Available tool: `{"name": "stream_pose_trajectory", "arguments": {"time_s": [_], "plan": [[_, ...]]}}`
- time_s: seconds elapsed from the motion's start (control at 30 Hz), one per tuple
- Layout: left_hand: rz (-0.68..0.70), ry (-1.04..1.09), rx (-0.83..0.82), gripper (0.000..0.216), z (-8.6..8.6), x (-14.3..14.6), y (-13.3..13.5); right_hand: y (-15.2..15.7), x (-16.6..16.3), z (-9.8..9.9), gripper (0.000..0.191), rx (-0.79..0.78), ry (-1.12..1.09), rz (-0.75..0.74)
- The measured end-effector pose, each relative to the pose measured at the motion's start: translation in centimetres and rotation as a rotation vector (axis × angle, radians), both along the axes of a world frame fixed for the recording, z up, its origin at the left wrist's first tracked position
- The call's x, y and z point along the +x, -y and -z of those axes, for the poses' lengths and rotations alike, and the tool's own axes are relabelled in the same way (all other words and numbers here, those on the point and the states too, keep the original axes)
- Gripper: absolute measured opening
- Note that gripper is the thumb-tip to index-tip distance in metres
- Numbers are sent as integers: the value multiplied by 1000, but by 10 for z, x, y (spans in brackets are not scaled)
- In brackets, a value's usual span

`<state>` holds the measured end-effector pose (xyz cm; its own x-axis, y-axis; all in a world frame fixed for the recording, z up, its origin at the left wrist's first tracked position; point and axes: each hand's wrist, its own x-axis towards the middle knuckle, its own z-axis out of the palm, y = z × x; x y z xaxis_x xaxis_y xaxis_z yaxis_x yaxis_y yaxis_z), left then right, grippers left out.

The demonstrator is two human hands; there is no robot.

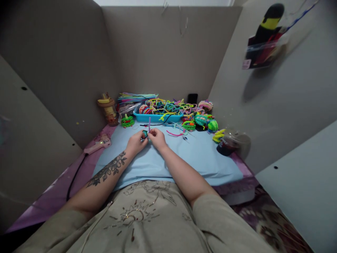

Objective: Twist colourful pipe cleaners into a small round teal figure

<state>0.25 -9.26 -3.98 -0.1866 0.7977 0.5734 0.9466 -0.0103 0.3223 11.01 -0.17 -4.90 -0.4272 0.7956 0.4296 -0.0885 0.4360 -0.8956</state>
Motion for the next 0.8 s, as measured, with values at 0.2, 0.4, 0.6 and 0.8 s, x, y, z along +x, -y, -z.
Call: {"name": "stream_pose_trajectory", "arguments": {"time_s": [0.2, 0.4, 0.6, 0.8], "plan": [[-4, 16, -1, 5, 0, 0, 0, 0, -1, 2, 10, -7, 6, -9], [-4, 27, 7, 5, -1, -1, 1, -3, 1, 4, 13, 110, 22, 44], [61, 26, 52, 4, 0, -2, 1, -9, 15, -3, 30, 619, 130, 203], [117, 87, 95, 10, 1, -4, -1, -11, 18, -5, 23, 850, 294, 289]]}}
